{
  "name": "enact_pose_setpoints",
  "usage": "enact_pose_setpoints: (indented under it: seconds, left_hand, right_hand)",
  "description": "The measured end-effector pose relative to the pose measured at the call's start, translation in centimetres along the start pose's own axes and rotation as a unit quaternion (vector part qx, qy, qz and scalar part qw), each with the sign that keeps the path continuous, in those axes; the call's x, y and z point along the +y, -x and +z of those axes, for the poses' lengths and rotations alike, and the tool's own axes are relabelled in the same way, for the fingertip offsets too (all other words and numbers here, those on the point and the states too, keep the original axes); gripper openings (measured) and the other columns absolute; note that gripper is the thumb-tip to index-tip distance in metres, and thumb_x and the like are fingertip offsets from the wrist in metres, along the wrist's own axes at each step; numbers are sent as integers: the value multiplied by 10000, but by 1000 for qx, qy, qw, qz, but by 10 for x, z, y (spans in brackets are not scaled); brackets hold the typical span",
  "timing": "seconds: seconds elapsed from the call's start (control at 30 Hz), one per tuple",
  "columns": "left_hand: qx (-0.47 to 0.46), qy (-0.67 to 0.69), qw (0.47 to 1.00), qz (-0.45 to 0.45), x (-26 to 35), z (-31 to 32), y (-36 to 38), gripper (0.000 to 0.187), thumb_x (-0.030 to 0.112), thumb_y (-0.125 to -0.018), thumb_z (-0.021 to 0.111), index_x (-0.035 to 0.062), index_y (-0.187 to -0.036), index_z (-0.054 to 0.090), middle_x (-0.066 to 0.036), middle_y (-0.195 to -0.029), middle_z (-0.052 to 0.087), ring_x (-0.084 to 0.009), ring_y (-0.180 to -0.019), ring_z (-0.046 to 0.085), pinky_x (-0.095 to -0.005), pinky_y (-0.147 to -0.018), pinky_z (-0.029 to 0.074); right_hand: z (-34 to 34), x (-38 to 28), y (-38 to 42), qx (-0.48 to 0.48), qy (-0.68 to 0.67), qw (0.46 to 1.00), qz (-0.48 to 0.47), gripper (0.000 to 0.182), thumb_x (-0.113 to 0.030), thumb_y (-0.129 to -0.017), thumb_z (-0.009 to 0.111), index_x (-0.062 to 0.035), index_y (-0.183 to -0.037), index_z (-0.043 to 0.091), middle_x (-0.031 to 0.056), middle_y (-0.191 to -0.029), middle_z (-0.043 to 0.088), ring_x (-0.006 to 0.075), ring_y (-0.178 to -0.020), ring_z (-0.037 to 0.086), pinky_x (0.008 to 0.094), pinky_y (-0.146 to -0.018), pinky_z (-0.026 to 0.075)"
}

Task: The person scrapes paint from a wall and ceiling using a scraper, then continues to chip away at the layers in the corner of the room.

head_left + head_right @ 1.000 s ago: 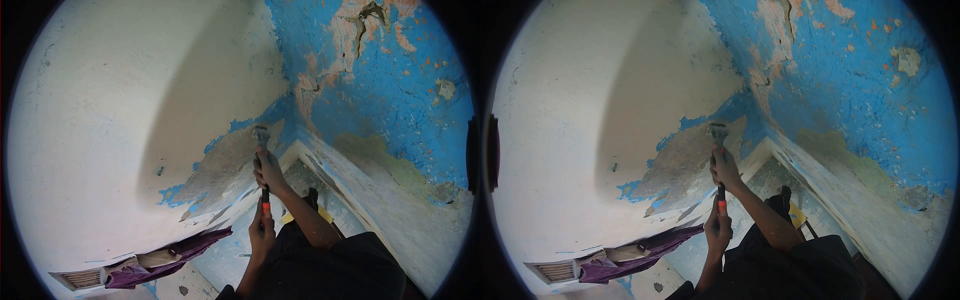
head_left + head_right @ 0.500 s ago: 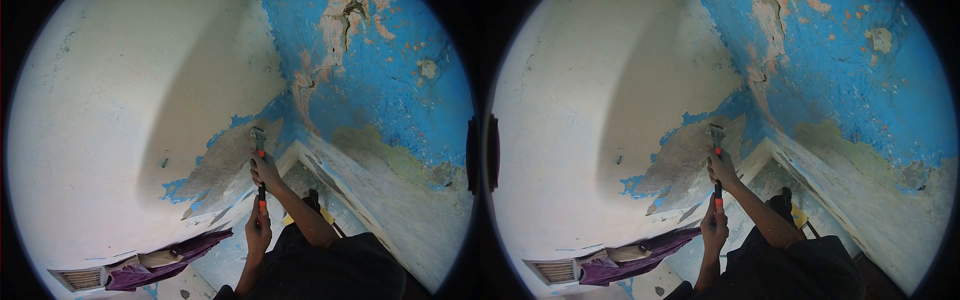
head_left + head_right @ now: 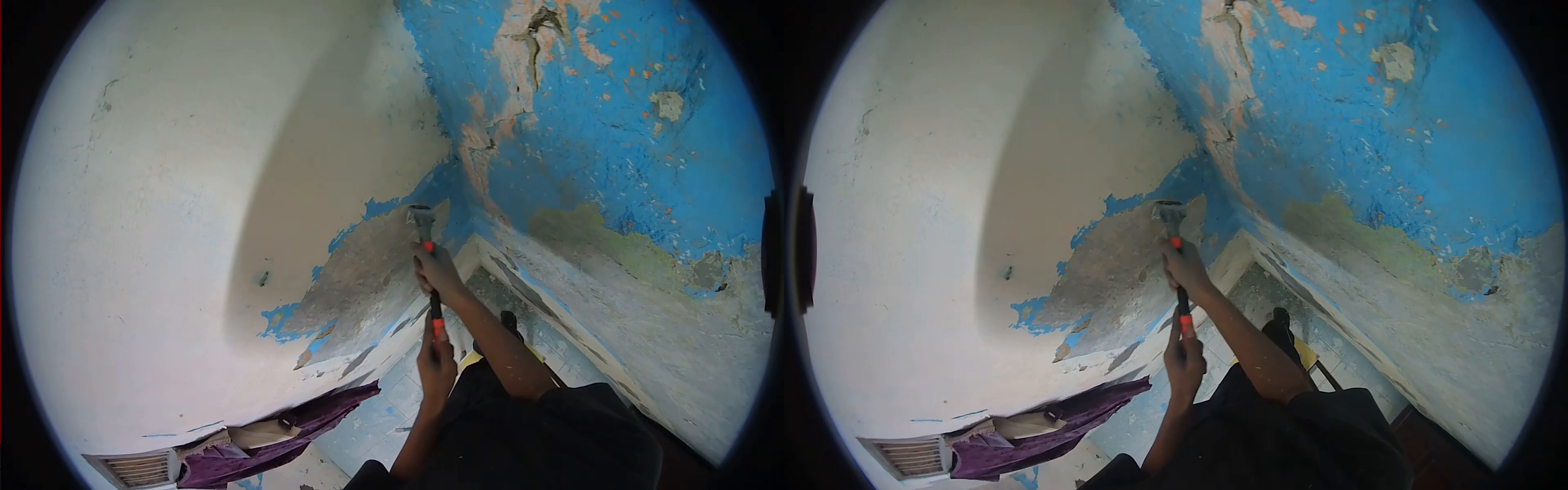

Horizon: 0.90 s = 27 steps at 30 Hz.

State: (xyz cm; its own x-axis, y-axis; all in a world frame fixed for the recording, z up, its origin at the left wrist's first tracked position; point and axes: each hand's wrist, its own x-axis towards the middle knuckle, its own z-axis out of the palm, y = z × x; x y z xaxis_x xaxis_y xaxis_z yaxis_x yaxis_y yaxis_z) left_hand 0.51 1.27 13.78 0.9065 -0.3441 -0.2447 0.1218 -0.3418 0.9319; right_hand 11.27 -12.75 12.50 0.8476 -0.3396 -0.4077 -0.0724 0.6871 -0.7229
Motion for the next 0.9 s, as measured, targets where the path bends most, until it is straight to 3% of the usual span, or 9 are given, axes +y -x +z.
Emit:
enact_pose_setpoints:
  seconds: [0.03,0.07,0.17,0.27,0.4,0.53,0.6,0.9]
  left_hand:
    - [0,-12,1000,-18,3,-8,1,480,209,-990,479,58,-1434,375,-11,-677,502,-81,-568,445,-247,-538,391]
    - [-10,-28,1000,1,7,-10,-6,479,210,-990,480,55,-1431,379,-14,-673,499,-81,-570,444,-246,-539,388]
    - [-33,-75,995,52,21,2,-39,470,220,-989,482,40,-1415,395,-32,-659,483,-86,-580,433,-244,-538,374]
    - [-32,-65,994,86,31,29,-45,493,267,-1000,463,49,-1434,375,34,-588,402,-34,-505,364,-215,-461,303]
    - [-63,97,988,-103,2,24,-11,564,293,-1000,460,22,-1453,262,20,-573,432,-59,-471,435,-240,-414,359]
    - [-50,146,983,-99,-7,-3,11,615,290,-986,491,28,-1470,216,-38,-691,511,-84,-446,481,-234,-396,384]
    - [-66,128,984,-103,14,-19,11,620,291,-986,488,34,-1479,211,-41,-690,512,-85,-467,498,-237,-394,380]
    - [-60,322,932,-157,12,-19,-4,599,250,-972,504,41,-1476,258,-45,-668,524,-94,-451,444,-227,-392,335]
  right_hand:
    - [5,0,3,-7,-8,1000,-10,338,-330,-913,584,-119,-694,437,-38,-487,351,88,-316,339,263,-299,276]
    - [9,-2,2,-15,-15,1000,-22,335,-330,-913,584,-121,-695,439,-36,-486,353,88,-316,344,263,-300,277]
    - [-13,-21,-38,95,-31,994,-34,335,-341,-909,584,-122,-699,443,-31,-493,369,86,-322,362,262,-306,284]
    - [-32,-43,-39,56,-15,998,-24,335,-348,-906,586,-120,-705,445,-35,-504,379,85,-328,371,260,-313,292]
    - [-24,-6,-16,13,58,998,31,348,-361,-907,587,-122,-697,444,-38,-497,377,82,-324,369,252,-310,305]
    - [-5,9,4,-84,16,996,29,359,-326,-929,563,-118,-672,424,-38,-479,368,80,-321,373,249,-305,319]
    - [3,3,4,-75,4,996,41,360,-307,-938,551,-118,-664,414,-39,-477,361,80,-320,366,251,-304,322]
    - [2,-2,-10,-44,-55,995,68,387,-316,-943,542,-135,-632,400,-38,-493,351,76,-382,388,240,-344,316]
